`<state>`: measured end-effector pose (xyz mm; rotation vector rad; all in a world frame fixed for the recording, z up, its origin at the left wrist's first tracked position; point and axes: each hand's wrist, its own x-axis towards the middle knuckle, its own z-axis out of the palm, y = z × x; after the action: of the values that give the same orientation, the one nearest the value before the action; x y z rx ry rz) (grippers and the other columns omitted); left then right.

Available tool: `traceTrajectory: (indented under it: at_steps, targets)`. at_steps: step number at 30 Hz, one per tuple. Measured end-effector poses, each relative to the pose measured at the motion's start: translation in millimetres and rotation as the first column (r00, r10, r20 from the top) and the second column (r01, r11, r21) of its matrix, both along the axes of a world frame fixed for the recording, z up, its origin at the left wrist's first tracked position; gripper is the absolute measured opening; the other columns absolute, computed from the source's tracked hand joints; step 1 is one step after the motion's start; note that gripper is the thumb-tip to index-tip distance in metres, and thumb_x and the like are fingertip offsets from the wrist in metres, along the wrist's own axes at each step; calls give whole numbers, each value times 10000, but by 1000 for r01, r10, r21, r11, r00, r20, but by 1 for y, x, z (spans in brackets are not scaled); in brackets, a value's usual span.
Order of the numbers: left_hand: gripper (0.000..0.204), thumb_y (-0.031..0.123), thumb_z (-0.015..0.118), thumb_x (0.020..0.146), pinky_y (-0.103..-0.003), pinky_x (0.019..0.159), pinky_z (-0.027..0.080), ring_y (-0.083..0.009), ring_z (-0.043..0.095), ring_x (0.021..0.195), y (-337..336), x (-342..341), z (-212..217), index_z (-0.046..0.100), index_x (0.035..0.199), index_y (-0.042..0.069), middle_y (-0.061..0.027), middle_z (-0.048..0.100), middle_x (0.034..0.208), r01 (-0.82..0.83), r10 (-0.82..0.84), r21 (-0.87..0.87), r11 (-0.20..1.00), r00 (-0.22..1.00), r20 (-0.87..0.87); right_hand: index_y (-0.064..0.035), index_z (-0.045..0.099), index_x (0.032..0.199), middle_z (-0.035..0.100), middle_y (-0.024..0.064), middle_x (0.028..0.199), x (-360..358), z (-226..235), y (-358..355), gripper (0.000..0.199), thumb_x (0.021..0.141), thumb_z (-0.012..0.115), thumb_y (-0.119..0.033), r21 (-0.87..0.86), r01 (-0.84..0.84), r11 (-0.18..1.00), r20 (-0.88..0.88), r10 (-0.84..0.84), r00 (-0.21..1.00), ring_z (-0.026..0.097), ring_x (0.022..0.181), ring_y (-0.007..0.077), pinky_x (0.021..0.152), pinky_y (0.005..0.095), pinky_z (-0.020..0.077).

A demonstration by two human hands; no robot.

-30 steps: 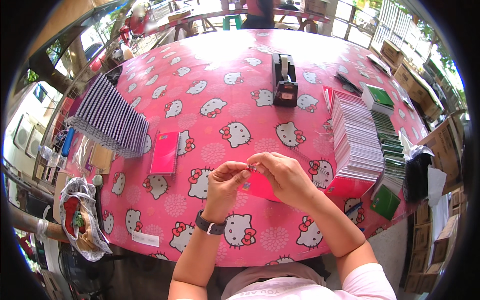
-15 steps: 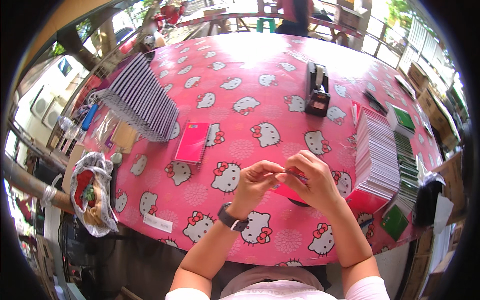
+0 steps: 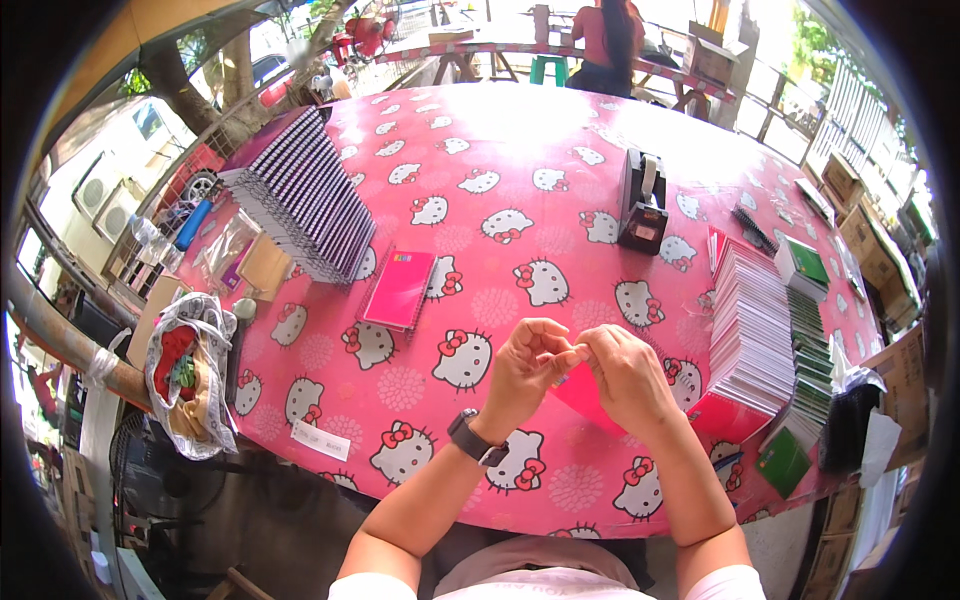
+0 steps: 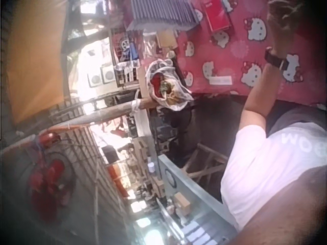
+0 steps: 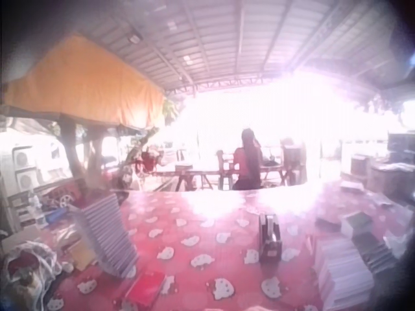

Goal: The person assembles spiral-bound notebooks by inserting a black plastic spiral binding into the punched holes of a pink cover and pages. They repeatedly pick up a notebook, insert the spiral, and place the finished unit on a growing stack on the table.

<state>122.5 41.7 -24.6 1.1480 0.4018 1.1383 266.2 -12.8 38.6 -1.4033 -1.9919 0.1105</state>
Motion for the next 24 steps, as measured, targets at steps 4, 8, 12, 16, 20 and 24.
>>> traceTrajectory:
  at_steps: [4, 8, 12, 16, 20, 24]
  targets:
    - [244, 55, 683, 844, -161, 574, 477, -33, 564, 741, 0, -2, -2, 564, 1056, 66, 0, 618, 866, -53, 53, 29, 998, 998, -18, -10, 562, 913, 597, 141, 830, 1, 3, 4, 189, 868, 617, -185, -12, -61, 998, -67, 60, 996, 596, 783, 324, 671, 403, 474]
    - [229, 70, 671, 856, -164, 600, 493, -34, 570, 754, -3, -1, 1, 579, 1065, 58, 3, 620, 890, -61, 66, 62, 996, 995, -70, -13, 590, 900, 595, 133, 823, 2, 8, 1, 251, 857, 651, -252, -90, -50, 995, -283, 22, 959, 595, 728, 302, 630, 378, 469]
    - [181, 70, 676, 855, -166, 585, 485, -31, 566, 754, -7, -5, 4, 596, 1017, 56, 7, 618, 882, -101, 109, 89, 991, 990, -87, -6, 585, 869, 591, 139, 820, -2, 3, 1, 252, 854, 653, -247, -44, -17, 999, -338, 1, 941, 593, 705, 297, 619, 371, 469]
    - [135, 13, 660, 857, -176, 557, 405, -20, 501, 680, -11, 1, 11, 597, 974, 37, 16, 592, 801, -112, 118, 100, 989, 991, -57, 1, 569, 868, 590, 153, 840, -1, 2, 0, 238, 880, 614, -232, -18, -50, 999, -334, 41, 942, 589, 770, 335, 661, 390, 471]
    - [133, 19, 644, 868, -176, 551, 408, -25, 519, 678, -10, 0, 9, 595, 988, 45, 28, 585, 789, -156, 158, 105, 982, 987, -17, -17, 549, 1049, 586, 177, 994, 1, -3, -4, 305, 900, 582, -280, -73, -17, 997, -215, 1, 977, 561, 946, 354, 804, 418, 448]
    - [139, 101, 579, 923, -170, 527, 419, -33, 541, 656, 27, -47, 16, 590, 1059, 74, 17, 590, 789, -508, 552, 218, 833, 783, -288, -51, 464, 1282, 540, 163, 1224, 12, 23, -32, 551, 866, 605, -385, -4, 128, 992, -31, -128, 991, 488, 1148, 343, 985, 432, 370]
